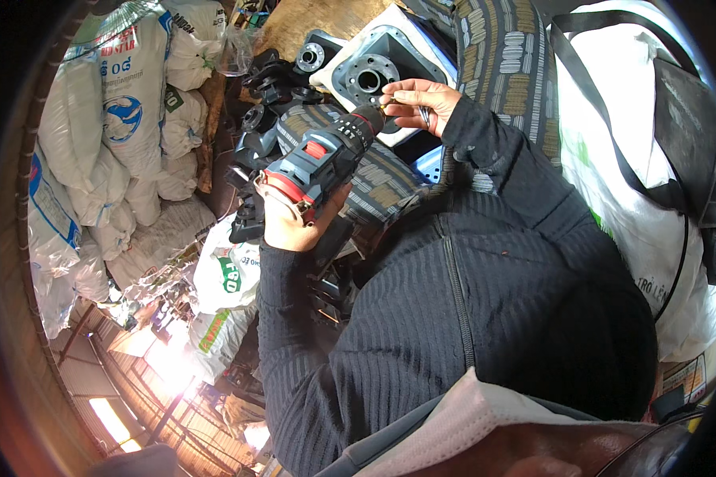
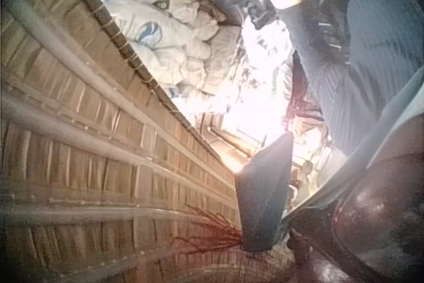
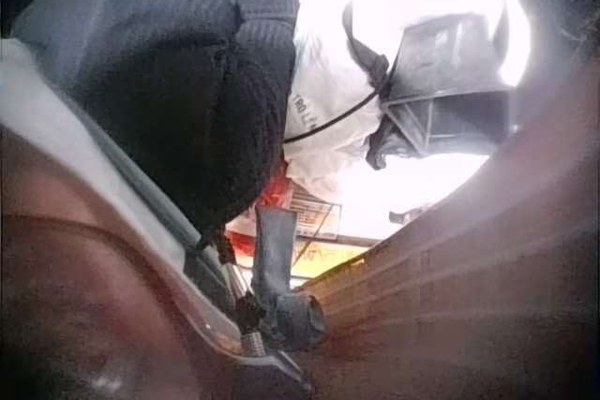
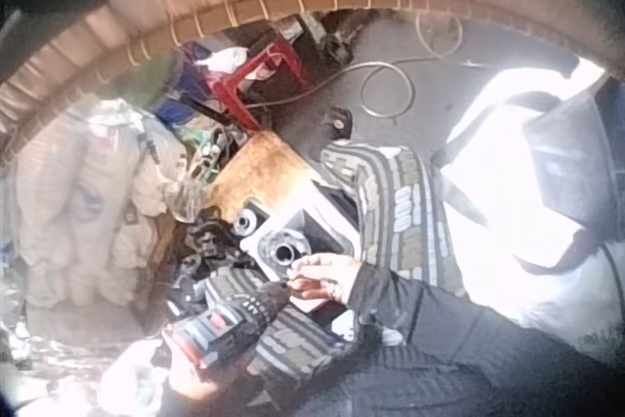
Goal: The person uses a cordless drill to fasten screws into a white plastic housing component. They repeatedly insert screws and tighten them while holding the part steady with the other hand.
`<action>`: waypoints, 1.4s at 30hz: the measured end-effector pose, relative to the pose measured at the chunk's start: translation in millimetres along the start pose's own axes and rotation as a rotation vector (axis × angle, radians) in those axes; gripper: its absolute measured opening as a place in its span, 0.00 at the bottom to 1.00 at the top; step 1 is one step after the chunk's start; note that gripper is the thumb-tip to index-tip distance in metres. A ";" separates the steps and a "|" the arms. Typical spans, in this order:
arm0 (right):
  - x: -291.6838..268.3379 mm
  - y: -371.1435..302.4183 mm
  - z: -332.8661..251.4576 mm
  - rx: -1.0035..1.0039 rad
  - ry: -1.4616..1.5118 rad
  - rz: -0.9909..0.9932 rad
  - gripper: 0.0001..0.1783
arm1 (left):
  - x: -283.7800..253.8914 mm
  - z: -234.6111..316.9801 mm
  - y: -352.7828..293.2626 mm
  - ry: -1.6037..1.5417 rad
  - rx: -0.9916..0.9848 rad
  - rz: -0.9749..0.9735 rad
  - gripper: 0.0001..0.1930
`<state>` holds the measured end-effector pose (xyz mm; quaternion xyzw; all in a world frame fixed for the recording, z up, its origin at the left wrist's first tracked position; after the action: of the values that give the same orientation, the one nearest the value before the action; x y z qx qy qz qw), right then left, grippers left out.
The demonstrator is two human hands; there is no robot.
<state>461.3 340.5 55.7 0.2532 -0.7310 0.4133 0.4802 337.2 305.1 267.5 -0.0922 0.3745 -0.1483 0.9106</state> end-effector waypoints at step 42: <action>-68.9 30.5 -15.3 -0.058 -0.242 0.752 0.18 | 28.6 -13.0 97.9 0.534 0.279 -0.388 0.24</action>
<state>473.7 367.8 -15.1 0.0011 -0.8354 0.5067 0.2127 367.1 386.6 212.3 0.0056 0.5508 -0.3870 0.7395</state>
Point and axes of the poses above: each hand's wrist, its own y-axis towards the middle knuckle, its own x-axis out of the palm, z = x × y, the point moved 9 cm from there along y, towards the middle knuckle, and after that the axes turned 8 degrees about x, right-handed, at the moved point
